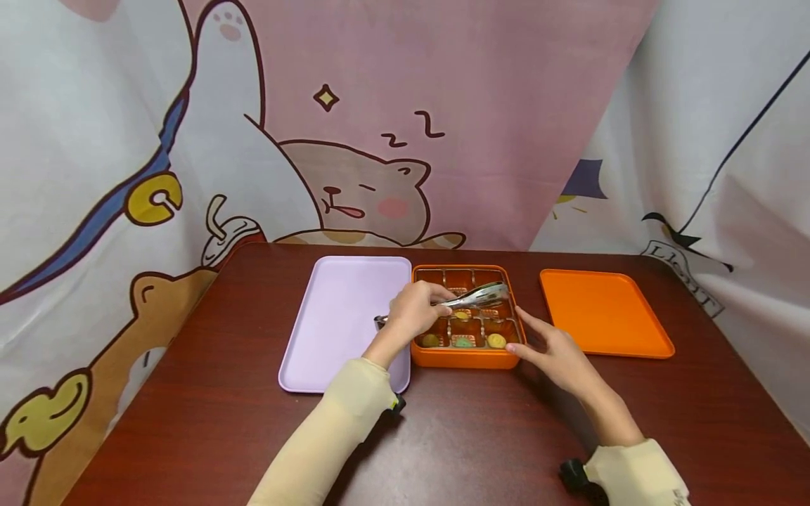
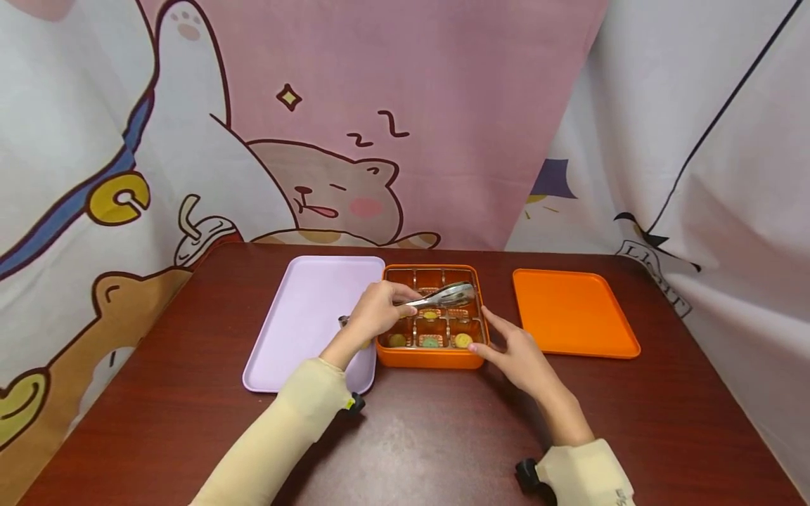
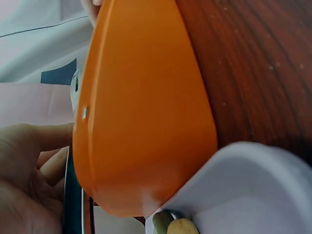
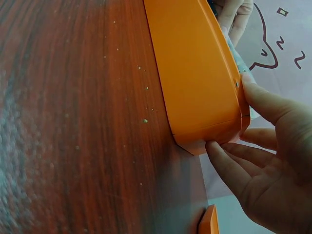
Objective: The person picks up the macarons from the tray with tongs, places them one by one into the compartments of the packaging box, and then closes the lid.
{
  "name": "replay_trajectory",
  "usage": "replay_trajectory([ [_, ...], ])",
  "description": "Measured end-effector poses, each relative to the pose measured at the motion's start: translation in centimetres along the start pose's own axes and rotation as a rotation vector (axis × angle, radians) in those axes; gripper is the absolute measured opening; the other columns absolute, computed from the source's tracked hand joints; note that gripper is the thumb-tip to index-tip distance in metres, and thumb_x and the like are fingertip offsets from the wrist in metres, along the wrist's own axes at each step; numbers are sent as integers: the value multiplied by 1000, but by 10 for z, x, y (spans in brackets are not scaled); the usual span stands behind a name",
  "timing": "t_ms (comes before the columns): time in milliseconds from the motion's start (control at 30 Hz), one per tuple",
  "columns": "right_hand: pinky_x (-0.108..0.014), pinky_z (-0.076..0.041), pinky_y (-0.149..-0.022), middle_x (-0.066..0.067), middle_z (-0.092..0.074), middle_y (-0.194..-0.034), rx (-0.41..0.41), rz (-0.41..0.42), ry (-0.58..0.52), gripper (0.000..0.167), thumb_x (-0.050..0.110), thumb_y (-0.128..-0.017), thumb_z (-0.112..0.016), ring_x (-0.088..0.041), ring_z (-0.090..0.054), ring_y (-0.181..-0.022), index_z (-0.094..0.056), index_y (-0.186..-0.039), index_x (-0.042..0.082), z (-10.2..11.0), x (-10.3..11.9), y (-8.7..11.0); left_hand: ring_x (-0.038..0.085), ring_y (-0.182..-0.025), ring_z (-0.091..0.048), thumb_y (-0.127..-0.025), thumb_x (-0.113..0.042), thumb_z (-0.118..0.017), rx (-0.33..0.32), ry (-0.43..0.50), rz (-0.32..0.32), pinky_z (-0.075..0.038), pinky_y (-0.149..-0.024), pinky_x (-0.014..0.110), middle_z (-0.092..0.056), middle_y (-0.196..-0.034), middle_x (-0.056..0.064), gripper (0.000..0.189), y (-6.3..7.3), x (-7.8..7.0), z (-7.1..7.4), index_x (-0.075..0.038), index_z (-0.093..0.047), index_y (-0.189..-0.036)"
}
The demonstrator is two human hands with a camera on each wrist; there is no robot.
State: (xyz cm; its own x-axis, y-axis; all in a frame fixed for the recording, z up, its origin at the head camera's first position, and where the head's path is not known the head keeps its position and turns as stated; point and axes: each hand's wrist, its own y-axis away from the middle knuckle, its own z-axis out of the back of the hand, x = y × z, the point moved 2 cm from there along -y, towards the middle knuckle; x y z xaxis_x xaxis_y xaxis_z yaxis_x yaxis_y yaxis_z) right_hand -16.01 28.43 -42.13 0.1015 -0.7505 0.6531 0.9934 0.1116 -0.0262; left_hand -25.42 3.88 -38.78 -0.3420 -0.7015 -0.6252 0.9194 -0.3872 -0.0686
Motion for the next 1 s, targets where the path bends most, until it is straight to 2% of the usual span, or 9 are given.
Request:
replay_trajectory([
  [333,-68,-36,-105,-28,-38,-155,-4,2,13,79,41,-94,-67,-51,-40,-137,-31,-156,8,0,1,1,18,-102,-71,-88,-29,-76,-19,-123,31,-50,-64,29,-77,-104,-12,23,0,-3,-5,-31,-77,-111],
  [600,-68,-36,-105,-28,-37,-155,0,0,4,79,41,-94,-66,-52,-40,-137,-30,-157,8,0,1,0,17,-101,-71,-88,-28,-76,-14,-114,28,-51,-67,29,-78,-104,-10,24,-2,-2,-4,-29,-77,-112],
  [1000,-68,-35,-106,-28,-37,-156,-2,0,4,79,41,-94,-67,-51,-39,-138,-30,-157,9,0,1,0,14,-91,-71,-88,-28,-76,13,-69,52,-46,-62,24,-78,-106,-6,26,-2,-2,-3,-27,-76,-114],
])
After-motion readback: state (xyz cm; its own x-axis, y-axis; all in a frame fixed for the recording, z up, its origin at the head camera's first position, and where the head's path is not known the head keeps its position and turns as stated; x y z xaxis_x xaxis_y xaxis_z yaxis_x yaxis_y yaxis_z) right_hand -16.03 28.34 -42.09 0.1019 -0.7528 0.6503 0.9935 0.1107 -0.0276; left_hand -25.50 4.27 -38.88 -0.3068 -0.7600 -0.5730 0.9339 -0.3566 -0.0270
